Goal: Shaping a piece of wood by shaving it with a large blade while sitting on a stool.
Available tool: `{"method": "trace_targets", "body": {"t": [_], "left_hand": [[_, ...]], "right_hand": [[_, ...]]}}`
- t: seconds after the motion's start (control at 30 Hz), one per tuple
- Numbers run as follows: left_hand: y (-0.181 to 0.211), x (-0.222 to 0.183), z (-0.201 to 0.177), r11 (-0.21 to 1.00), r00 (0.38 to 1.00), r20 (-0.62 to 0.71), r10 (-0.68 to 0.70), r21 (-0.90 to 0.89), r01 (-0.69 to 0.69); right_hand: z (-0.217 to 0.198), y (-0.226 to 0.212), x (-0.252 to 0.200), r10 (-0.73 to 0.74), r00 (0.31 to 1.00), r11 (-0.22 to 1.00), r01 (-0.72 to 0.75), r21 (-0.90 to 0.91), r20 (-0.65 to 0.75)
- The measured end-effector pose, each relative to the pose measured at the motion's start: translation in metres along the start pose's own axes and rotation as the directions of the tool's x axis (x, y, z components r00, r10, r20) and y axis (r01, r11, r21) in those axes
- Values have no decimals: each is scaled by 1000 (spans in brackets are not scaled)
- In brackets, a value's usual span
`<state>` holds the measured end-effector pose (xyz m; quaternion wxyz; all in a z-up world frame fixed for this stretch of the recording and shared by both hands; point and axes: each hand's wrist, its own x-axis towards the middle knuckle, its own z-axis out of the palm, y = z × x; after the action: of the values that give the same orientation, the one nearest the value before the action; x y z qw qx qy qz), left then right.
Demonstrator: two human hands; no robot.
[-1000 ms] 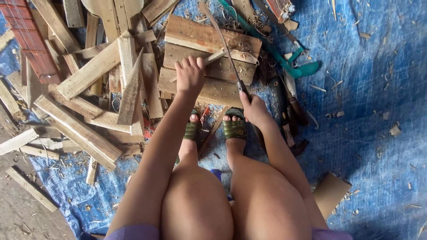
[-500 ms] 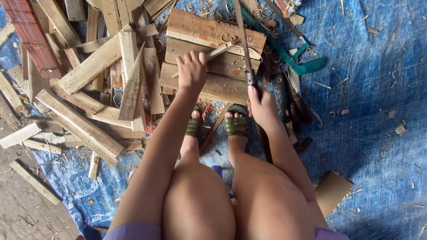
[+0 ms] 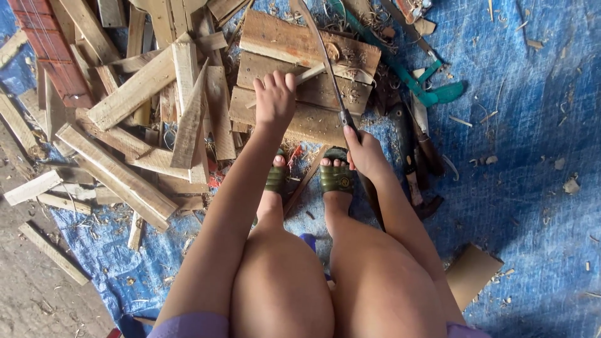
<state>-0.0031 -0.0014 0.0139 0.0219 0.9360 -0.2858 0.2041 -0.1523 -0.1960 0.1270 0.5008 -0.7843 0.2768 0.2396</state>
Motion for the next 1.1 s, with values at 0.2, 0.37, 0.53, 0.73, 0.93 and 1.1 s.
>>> {"method": "trace_targets", "body": {"t": [0.2, 0.37, 0.53, 0.73, 0.93, 1.1], "left_hand": [[0, 1, 4, 1000, 1000, -13, 7, -2, -7], [4, 6, 0, 999, 968, 251, -20, 35, 12], [3, 12, -13, 997, 876, 480, -43, 81, 4], [-1, -1, 12, 999, 999, -42, 23, -26, -24], [-1, 1, 3, 999, 998, -51, 33, -4, -34], [0, 3, 2, 1000, 999, -44, 21, -18, -22]], "right_hand": [[-21, -45, -34, -232, 944, 972, 236, -11, -236], [-17, -64, -33, -80, 989, 997, 82, 4, -123], [0, -45, -15, 277, 961, 947, -274, -166, -2], [-3, -11, -8, 67, 997, 997, -65, -50, 27], [-21, -35, -32, -65, 981, 995, 49, -92, -183], [-16, -42, -32, -123, 970, 992, 113, -60, -211]]}}
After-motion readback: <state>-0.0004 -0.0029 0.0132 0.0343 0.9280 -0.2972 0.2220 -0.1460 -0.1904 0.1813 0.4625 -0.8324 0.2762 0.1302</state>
